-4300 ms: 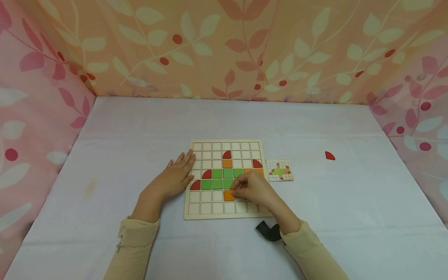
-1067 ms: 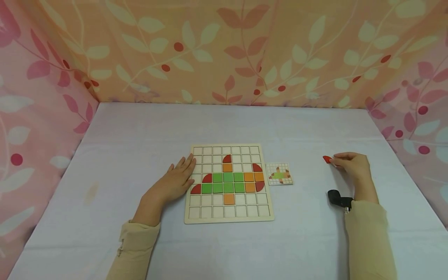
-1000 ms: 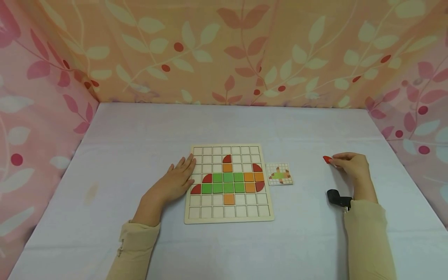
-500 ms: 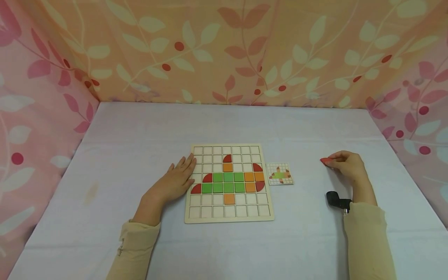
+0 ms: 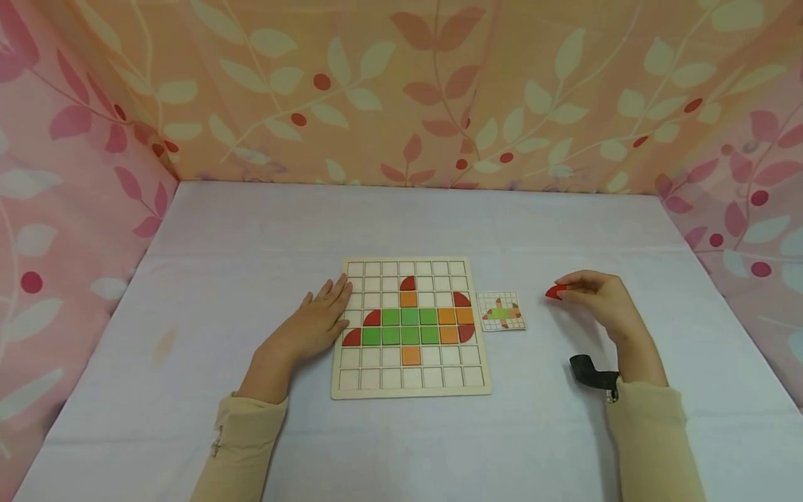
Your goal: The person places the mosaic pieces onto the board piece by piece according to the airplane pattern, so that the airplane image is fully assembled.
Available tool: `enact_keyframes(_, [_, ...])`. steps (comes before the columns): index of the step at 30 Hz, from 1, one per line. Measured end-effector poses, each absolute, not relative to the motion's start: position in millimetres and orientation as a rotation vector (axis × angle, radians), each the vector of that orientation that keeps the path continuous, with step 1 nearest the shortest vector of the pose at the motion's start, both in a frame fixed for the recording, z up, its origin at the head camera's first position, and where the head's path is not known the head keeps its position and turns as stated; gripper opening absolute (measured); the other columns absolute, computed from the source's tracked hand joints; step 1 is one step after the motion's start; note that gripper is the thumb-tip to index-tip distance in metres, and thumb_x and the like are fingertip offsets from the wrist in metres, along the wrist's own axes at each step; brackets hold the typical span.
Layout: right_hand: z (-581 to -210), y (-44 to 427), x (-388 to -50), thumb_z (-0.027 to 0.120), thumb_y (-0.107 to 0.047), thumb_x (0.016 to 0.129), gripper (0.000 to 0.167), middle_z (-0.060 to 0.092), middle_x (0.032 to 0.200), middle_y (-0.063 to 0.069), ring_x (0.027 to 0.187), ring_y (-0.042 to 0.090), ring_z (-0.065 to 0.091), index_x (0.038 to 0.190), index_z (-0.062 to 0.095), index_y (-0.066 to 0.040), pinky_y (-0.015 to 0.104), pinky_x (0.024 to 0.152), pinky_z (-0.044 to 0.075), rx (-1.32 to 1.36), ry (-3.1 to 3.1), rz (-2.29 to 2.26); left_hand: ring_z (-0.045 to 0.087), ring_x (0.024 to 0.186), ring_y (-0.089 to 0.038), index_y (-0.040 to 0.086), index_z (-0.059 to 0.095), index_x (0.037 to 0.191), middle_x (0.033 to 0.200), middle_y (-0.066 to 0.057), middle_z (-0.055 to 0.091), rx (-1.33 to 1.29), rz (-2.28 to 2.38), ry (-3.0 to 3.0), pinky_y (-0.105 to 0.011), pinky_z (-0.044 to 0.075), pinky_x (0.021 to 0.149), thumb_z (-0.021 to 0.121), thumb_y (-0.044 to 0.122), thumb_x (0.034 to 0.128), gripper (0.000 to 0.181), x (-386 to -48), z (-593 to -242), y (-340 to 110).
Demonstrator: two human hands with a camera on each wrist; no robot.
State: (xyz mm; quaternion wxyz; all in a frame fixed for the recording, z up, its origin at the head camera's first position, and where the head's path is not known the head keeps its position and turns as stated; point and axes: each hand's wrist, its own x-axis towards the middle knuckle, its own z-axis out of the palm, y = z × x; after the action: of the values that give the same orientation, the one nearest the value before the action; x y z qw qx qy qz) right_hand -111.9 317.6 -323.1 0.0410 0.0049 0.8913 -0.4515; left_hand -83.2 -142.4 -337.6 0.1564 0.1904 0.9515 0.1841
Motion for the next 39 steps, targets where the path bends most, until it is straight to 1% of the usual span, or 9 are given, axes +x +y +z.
enact_keyframes(3, [-319, 303, -108, 0.066, -0.011, 0.089, 0.029, 0.068, 0.091, -0.008, 0.084, 0.001, 0.059, 0.110, 0.064, 0.008, 0.012, 0.074, 0.045, -0.067, 2.690, -1.398, 0.006, 0.142, -0.036, -0.001, 0.015, 0.149, 0.157, -0.015, 0.005, 0.546, 0.530, 2.725, -0.057, 0.007, 0.111, 0.045, 0.018, 0.0995, 0.061, -84, -337, -142])
enact_keyframes(6, [-316, 286, -104, 0.066, -0.009, 0.088, 0.027, 0.068, 0.098, 0.004, 0.085, 0.005, 0.060, 0.110, 0.065, 0.007, 0.015, 0.074, 0.047, -0.138, 2.646, -1.395, 0.006, 0.142, -0.037, -0.001, 0.015, 0.149, 0.157, -0.016, 0.005, 0.550, 0.531, 2.724, -0.057, 0.007, 0.111, 0.045, 0.018, 0.0994, 0.061, -84, -337, -142])
enact_keyframes(8, [-315, 274, -102, 0.067, -0.006, 0.087, 0.026, 0.068, 0.099, 0.012, 0.083, 0.008, 0.061, 0.110, 0.065, 0.007, 0.017, 0.074, 0.049, -0.184, 2.607, -1.403, 0.006, 0.142, -0.037, -0.002, 0.015, 0.149, 0.156, -0.016, 0.005, 0.556, 0.534, 2.724, -0.058, 0.007, 0.110, 0.045, 0.018, 0.0994, 0.061, -84, -336, -142])
enact_keyframes(10, [-313, 263, -100, 0.067, -0.004, 0.086, 0.025, 0.067, 0.099, 0.017, 0.081, 0.010, 0.062, 0.108, 0.065, 0.007, 0.020, 0.072, 0.050, -0.216, 2.574, -1.409, 0.006, 0.142, -0.038, -0.002, 0.015, 0.149, 0.156, -0.017, 0.006, 0.558, 0.535, 2.724, -0.058, 0.007, 0.110, 0.045, 0.017, 0.0993, 0.061, -83, -336, -142])
enact_keyframes(15, [-312, 239, -97, 0.069, -0.003, 0.084, 0.019, 0.067, 0.092, 0.015, 0.078, 0.016, 0.064, 0.101, 0.066, 0.006, 0.028, 0.068, 0.053, -0.258, 2.487, -1.438, 0.007, 0.142, -0.038, -0.002, 0.015, 0.149, 0.156, -0.016, 0.006, 0.566, 0.541, 2.728, -0.058, 0.008, 0.110, 0.045, 0.018, 0.0993, 0.061, -83, -337, -143])
enact_keyframes(20, [-312, 223, -94, 0.070, -0.004, 0.083, 0.019, 0.067, 0.087, 0.014, 0.079, 0.029, 0.066, 0.098, 0.066, 0.005, 0.036, 0.067, 0.056, -0.279, 2.384, -1.484, 0.007, 0.142, -0.037, -0.002, 0.015, 0.149, 0.156, -0.016, 0.006, 0.573, 0.532, 2.736, -0.058, 0.008, 0.110, 0.045, 0.018, 0.0991, 0.061, -84, -339, -144])
enact_keyframes(22, [-312, 219, -93, 0.071, -0.004, 0.083, 0.018, 0.067, 0.086, 0.014, 0.079, 0.031, 0.065, 0.098, 0.066, 0.005, 0.037, 0.068, 0.056, -0.293, 2.365, -1.488, 0.007, 0.142, -0.037, -0.002, 0.015, 0.149, 0.156, -0.016, 0.006, 0.575, 0.530, 2.737, -0.058, 0.008, 0.110, 0.045, 0.018, 0.0991, 0.062, -84, -340, -144])
enact_keyframes(31, [-316, 208, -91, 0.072, -0.004, 0.081, 0.015, 0.067, 0.083, 0.011, 0.075, 0.021, 0.063, 0.094, 0.068, 0.002, 0.034, 0.069, 0.055, -0.388, 2.363, -1.482, 0.007, 0.142, -0.038, -0.003, 0.015, 0.149, 0.156, -0.016, 0.006, 0.570, 0.531, 2.727, -0.058, 0.008, 0.110, 0.045, 0.017, 0.0989, 0.062, -84, -339, -144])
enact_keyframes(39, [-316, 200, -89, 0.073, -0.006, 0.080, 0.014, 0.067, 0.082, 0.007, 0.076, 0.019, 0.061, 0.092, 0.068, -0.001, 0.025, 0.066, 0.051, -0.415, 2.387, -1.418, 0.007, 0.142, -0.038, -0.002, 0.015, 0.149, 0.156, -0.016, 0.006, 0.569, 0.538, 2.721, -0.058, 0.008, 0.110, 0.044, 0.017, 0.0991, 0.061, -84, -337, -143])
